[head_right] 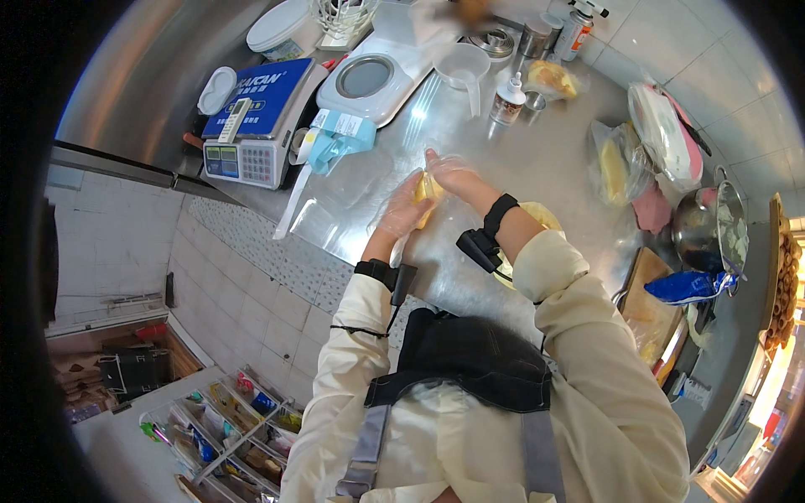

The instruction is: The person pipes white cream onto two crepes, adds diced mango and chocolate chips, and rolls them into cylinders. They then wrap the crepes in plastic film and add more diced mango to the top of the wrapped rolls.

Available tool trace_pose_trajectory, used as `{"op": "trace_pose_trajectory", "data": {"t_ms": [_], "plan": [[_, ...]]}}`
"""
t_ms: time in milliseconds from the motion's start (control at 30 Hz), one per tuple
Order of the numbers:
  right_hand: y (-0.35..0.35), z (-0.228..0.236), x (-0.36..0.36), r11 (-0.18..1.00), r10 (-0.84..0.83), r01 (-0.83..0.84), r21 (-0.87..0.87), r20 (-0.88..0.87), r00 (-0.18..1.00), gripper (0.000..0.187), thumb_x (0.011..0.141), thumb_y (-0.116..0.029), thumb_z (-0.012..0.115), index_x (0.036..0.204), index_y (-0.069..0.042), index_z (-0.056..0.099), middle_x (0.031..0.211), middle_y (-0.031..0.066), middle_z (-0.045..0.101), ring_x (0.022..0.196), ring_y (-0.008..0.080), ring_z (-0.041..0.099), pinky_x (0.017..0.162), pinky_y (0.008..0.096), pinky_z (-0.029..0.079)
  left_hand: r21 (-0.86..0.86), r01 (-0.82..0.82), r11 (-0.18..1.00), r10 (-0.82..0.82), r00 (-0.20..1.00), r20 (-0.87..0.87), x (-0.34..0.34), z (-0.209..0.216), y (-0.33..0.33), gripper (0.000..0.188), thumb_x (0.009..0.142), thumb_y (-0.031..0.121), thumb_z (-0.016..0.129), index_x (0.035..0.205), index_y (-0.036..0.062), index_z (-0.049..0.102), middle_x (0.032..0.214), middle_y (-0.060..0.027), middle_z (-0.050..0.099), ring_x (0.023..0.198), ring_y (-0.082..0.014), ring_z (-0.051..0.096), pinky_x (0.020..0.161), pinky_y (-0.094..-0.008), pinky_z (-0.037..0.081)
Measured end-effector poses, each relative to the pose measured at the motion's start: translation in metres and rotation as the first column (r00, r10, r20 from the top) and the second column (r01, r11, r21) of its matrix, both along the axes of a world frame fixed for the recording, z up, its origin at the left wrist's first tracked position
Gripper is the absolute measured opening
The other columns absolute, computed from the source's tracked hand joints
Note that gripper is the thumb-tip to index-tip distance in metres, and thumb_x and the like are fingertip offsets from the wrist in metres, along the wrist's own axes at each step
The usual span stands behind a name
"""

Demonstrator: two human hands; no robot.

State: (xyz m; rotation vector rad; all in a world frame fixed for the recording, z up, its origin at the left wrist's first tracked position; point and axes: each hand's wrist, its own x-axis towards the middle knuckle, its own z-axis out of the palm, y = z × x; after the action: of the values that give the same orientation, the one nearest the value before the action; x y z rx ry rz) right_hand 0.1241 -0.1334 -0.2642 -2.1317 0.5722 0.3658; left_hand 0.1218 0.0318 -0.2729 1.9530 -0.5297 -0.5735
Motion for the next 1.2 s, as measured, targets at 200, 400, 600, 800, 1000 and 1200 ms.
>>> {"op": "trace_pose_trajectory", "data": {"t_ms": [200,400,600,800,1000,1200], "plan": [[-0.006,-0.008,-0.018,0.935,-0.337,0.317,0.161,0.115,0.935,0.056,0.096,-0.046,0.035,0.110,0.002,0.061,0.118,0.0202,0.059,0.107,0.0332,0.055,0.092,0.0403,0.041,0.156,0.038,0.987,-0.057,0.991,0.118,0.015,-0.015,-0.007,0.065,0.078,0.024,0.066,0.134,0.0019,0.043,0.133,-0.0219,0.047,0.122,-0.0335,0.047,0.102,-0.0374,0.038],[0.047,-0.010,-0.085,0.445,-0.766,0.617,0.649,-0.081,0.638,0.017,0.089,-0.018,0.054,0.095,-0.005,0.064,0.089,0.0058,0.060,0.082,0.0173,0.054,0.071,0.0339,0.044,0.158,0.101,0.982,-0.069,0.979,-0.191,0.029,0.009,0.004,0.061,0.079,0.023,0.065,0.133,0.0013,0.046,0.123,-0.0232,0.056,0.112,-0.0311,0.056,0.096,-0.0351,0.043],[0.075,-0.017,-0.072,0.346,-0.766,0.584,0.734,-0.138,0.627,0.024,0.090,-0.016,0.053,0.106,-0.001,0.062,0.103,0.0104,0.060,0.093,0.0199,0.057,0.078,0.0343,0.047,0.030,0.023,0.999,-0.011,0.937,-0.349,0.046,-0.019,0.024,0.043,0.089,0.014,0.055,0.127,-0.0038,0.048,0.118,-0.0139,0.059,0.099,-0.0231,0.061,0.084,-0.0323,0.049],[0.088,-0.011,-0.048,0.374,-0.787,0.656,0.656,-0.149,0.598,0.030,0.090,-0.023,0.059,0.109,0.000,0.060,0.102,0.0083,0.060,0.088,0.0193,0.057,0.075,0.0342,0.048,-0.344,-0.226,0.911,-0.154,0.588,-0.794,0.045,-0.013,0.030,0.033,0.090,0.013,0.053,0.120,-0.0009,0.054,0.108,-0.0114,0.061,0.096,-0.0209,0.062,0.082,-0.0323,0.051],[0.105,0.012,-0.050,0.566,-0.764,0.670,0.481,0.002,0.645,0.044,0.088,-0.031,0.062,0.118,-0.001,0.055,0.107,0.0113,0.062,0.095,0.0208,0.060,0.081,0.0343,0.049,-0.375,-0.350,0.858,-0.168,0.498,-0.851,0.042,-0.016,0.039,0.028,0.088,0.019,0.057,0.110,0.0018,0.058,0.100,-0.0087,0.062,0.090,-0.0196,0.060,0.081,-0.0346,0.051],[0.135,0.031,-0.067,0.367,-0.812,0.543,0.755,-0.025,0.584,0.046,0.089,-0.031,0.062,0.123,-0.002,0.050,0.107,0.0100,0.061,0.096,0.0204,0.060,0.081,0.0346,0.050,-0.373,-0.290,0.882,-0.245,0.393,-0.886,0.055,0.012,0.073,0.033,0.088,0.022,0.059,0.114,0.0018,0.057,0.109,-0.0098,0.060,0.097,-0.0204,0.059,0.086,-0.0374,0.050]]}}
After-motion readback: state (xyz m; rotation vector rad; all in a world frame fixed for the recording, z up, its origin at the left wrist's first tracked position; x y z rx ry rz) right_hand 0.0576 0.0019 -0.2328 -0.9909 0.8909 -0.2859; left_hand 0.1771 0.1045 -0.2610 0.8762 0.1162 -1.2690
